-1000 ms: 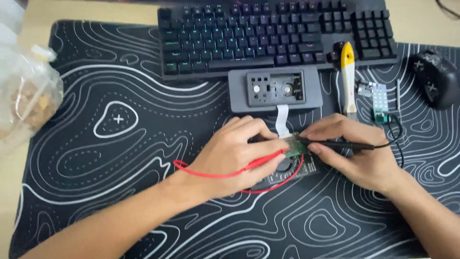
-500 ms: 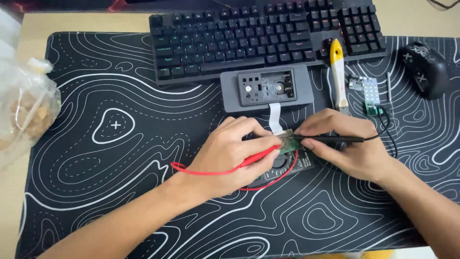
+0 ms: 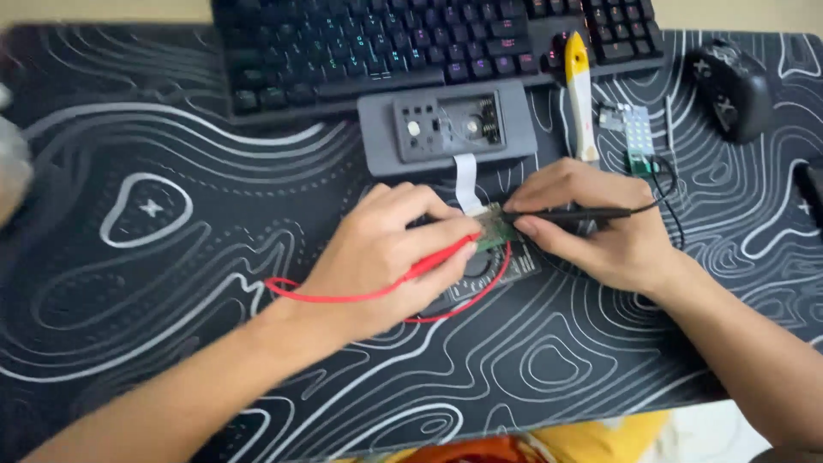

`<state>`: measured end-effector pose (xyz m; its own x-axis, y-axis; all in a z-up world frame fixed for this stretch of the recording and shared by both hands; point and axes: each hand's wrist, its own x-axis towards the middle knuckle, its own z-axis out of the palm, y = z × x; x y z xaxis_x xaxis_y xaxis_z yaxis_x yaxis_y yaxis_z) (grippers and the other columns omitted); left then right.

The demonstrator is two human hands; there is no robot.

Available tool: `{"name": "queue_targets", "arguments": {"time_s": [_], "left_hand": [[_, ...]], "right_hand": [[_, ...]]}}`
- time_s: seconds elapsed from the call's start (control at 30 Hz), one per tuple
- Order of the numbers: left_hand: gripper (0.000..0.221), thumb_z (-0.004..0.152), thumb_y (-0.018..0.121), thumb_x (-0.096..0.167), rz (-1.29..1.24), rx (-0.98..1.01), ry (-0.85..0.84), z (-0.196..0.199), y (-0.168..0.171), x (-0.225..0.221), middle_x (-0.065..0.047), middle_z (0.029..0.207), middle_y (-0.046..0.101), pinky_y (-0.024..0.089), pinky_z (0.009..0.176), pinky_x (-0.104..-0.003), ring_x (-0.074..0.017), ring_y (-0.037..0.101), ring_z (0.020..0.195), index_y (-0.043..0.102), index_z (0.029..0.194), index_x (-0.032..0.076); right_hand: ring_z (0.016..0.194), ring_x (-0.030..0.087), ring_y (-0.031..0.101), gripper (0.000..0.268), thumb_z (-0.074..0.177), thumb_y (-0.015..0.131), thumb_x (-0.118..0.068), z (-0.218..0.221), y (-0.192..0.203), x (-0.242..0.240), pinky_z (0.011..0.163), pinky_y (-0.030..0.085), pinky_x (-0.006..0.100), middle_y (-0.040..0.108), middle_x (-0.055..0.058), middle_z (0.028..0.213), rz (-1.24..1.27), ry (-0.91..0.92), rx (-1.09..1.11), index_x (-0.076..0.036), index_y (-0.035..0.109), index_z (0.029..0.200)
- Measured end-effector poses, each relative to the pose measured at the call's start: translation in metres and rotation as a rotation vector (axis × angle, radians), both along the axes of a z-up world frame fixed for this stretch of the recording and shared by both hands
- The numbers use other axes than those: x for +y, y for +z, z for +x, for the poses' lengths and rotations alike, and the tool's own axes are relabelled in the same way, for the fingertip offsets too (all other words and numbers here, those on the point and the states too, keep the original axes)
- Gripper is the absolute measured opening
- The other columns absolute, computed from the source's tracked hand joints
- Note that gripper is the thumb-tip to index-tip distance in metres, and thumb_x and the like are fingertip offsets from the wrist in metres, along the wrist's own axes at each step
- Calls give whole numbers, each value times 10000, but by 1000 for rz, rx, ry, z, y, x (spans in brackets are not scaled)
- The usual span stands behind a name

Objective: Testing and inspecting a small circuit board using multimeter probes on a repair bench.

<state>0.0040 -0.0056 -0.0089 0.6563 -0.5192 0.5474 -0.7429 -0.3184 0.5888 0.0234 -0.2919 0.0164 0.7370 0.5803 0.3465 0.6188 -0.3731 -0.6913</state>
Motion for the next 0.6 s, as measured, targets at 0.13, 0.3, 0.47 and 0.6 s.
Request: {"name": "queue_targets", "arguments": {"time_s": [0.13, 0.3, 0.47, 0.6], "left_hand": [[195, 1094, 809, 124, -38, 87, -67, 4, -8, 4, -64, 1102, 774, 516, 969, -446, -245, 721, 1021, 864, 1263, 42], [122, 1106, 769, 105, -53, 116, -56, 8, -7, 7, -17, 1091, 780, 550, 1004, -427, -222, 739, 999, 851, 1195, 91], [125, 1109, 763, 87, -55, 103, -64, 8, -3, 8, -29, 1093, 788, 556, 1025, -433, -233, 732, 1000, 847, 1198, 63], [133, 1107, 758, 94, -48, 135, -66, 8, -2, 8, -27, 1117, 795, 551, 1037, -433, -229, 737, 1029, 851, 1199, 71]], "right_hand": [[1112, 335, 823, 135, 1024, 814, 17, -6, 1, 0, 1026, 688, 390, 822, 241, 1150, 6, 23, 13, 101, 775, 1123], [1140, 361, 817, 118, 1042, 802, 31, -5, 5, 0, 1051, 679, 423, 817, 240, 1172, -8, 32, -21, 103, 771, 1130], [1118, 388, 838, 127, 1034, 801, 32, -3, 3, 4, 1058, 693, 462, 821, 251, 1152, 17, 76, -79, 112, 767, 1125], [1155, 380, 837, 135, 1024, 821, 29, -4, 1, 4, 1096, 704, 455, 828, 233, 1173, 22, 62, -55, 93, 785, 1138]]}}
